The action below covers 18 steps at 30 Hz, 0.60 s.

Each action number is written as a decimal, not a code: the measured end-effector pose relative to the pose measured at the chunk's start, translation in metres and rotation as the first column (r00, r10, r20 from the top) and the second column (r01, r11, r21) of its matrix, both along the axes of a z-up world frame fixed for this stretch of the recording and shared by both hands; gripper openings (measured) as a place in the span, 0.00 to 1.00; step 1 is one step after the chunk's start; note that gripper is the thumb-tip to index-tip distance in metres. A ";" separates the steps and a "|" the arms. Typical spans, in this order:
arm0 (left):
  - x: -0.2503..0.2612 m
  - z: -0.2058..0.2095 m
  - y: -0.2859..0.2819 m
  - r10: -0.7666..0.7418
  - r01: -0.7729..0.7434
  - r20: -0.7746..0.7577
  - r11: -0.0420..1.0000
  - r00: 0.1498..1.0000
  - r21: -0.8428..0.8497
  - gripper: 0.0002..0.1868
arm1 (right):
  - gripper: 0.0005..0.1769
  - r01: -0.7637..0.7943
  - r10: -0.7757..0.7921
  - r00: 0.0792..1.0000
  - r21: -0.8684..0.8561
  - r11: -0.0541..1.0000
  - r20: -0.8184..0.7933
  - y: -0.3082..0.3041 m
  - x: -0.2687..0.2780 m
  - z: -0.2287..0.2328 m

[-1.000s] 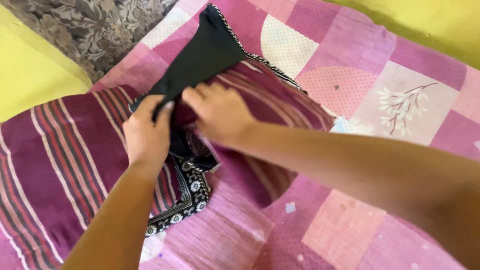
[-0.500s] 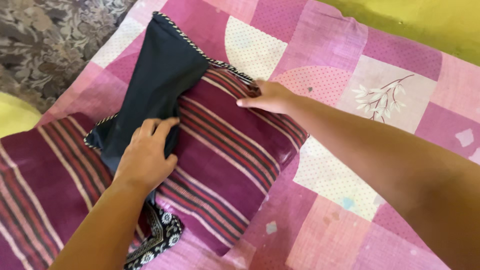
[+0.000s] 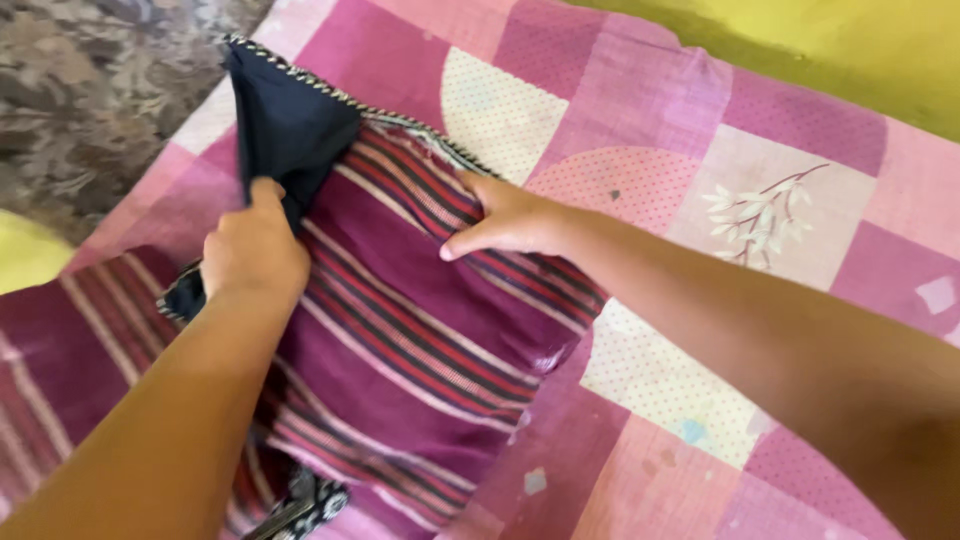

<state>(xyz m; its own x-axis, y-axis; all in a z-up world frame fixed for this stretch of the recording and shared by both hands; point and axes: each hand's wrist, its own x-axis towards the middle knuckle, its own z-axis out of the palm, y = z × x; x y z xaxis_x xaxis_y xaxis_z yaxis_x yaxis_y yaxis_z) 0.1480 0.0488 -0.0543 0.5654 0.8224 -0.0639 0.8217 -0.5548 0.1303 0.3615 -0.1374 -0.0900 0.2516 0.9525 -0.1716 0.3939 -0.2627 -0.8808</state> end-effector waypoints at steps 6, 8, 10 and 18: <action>-0.040 0.025 0.019 0.049 -0.010 0.359 0.994 0.932 -0.108 0.17 | 0.56 0.084 -0.091 0.990 -0.063 0.994 -0.107 0.007 -0.017 0.035; -0.057 0.035 0.013 -0.195 0.216 0.365 0.976 0.911 -0.016 0.30 | 0.54 0.146 -0.178 0.976 -0.227 0.963 -0.128 0.012 -0.022 0.051; -0.068 0.047 0.004 -0.333 0.330 0.236 0.942 0.913 0.057 0.39 | 0.52 0.159 -0.207 0.969 -0.306 0.939 -0.131 0.011 -0.032 0.065; -0.036 0.068 -0.014 -0.422 0.218 0.497 0.882 0.758 0.417 0.14 | 0.46 0.070 -0.070 0.994 0.001 0.998 -0.080 0.014 -0.073 0.102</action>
<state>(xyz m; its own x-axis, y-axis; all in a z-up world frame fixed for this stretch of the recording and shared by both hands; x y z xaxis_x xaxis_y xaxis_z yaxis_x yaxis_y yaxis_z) 0.1125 0.0353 0.0138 0.6473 0.5001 0.5753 0.4215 -0.8637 0.2765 0.2887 -0.1233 0.0119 0.3031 0.9337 -0.1905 0.3028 -0.2839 -0.9098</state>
